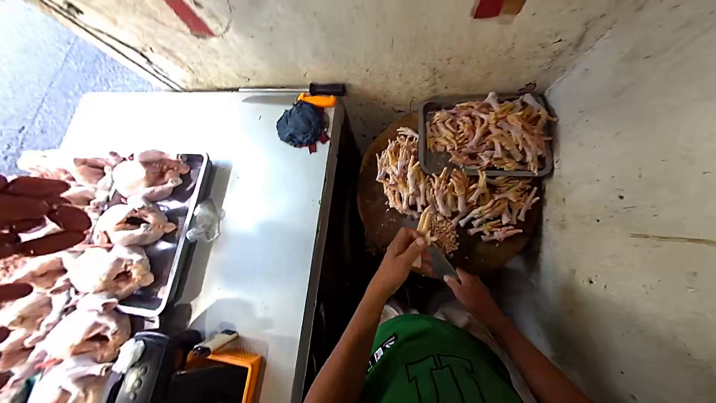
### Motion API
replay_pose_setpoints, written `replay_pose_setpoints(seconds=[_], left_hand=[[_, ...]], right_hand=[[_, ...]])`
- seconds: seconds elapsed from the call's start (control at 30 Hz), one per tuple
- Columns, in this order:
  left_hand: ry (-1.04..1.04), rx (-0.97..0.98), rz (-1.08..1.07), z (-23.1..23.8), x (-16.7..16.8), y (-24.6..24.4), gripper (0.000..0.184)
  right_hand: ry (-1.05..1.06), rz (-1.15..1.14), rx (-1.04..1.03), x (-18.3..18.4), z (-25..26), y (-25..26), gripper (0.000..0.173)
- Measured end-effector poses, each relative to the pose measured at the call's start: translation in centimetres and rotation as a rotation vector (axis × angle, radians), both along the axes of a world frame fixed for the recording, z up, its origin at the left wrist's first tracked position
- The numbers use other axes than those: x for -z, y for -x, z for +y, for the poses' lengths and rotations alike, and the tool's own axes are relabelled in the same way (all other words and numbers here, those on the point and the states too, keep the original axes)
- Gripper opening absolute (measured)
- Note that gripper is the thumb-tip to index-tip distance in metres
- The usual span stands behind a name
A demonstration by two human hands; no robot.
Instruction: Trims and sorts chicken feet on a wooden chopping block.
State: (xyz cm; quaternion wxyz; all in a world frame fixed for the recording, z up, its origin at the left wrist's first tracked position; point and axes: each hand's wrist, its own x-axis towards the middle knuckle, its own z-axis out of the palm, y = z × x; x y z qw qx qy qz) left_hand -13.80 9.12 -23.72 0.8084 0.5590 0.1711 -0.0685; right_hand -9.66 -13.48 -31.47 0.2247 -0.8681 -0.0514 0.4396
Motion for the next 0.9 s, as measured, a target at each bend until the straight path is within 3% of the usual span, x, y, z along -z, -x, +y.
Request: replay_pose_setpoints(seconds=[0.03, 0.1, 0.2, 0.33, 0.53, 0.63, 0.73, 0.8, 0.9], left_hand=[[-0.181, -0.024, 0.086, 0.0, 1.4, 0.9, 0.022], [-0.573, 0.088, 0.264, 0.4, 4.6, 2.2, 0.026], [-0.850, 0.345, 0.411, 0.9, 8.0, 3.6, 0.037], [-0.915, 0.402, 0.376, 0.9, 9.0, 4.6, 0.030], [-0.938, 0.460, 0.364, 1.5, 8.7, 3.8, 0.028], [-0.976, 0.515, 0.373, 1.9, 8.9, 3.5, 0.027], [-1.039, 0.560, 0.311, 2.5, 9.2, 3.2, 0.028], [-1.072, 0.565, 0.230, 2.8, 9.8, 3.0, 0.030], [-1.129, 0.604, 0.162, 3.1, 10.4, 3.0, 0.030]], right_hand=[[0.004, -0.003, 0.006, 0.0, 0.4, -0.6, 0.044], [0.075, -0.076, -0.023, -1.2, 1.4, -0.6, 0.046], [0.149, -0.190, -0.080, -3.1, 2.2, 1.6, 0.046], [0.143, -0.267, -0.143, -1.5, 1.1, 4.7, 0.044], [0.134, -0.310, -0.120, -2.8, 3.0, 5.4, 0.042], [0.241, -0.166, -0.158, -1.9, 3.6, 4.5, 0.043], [0.170, -0.182, -0.054, -3.0, 3.2, 4.3, 0.044], [0.049, -0.331, -0.021, -3.7, 3.1, 5.0, 0.042], [0.026, -0.378, -0.109, -2.7, 3.5, 5.3, 0.042]])
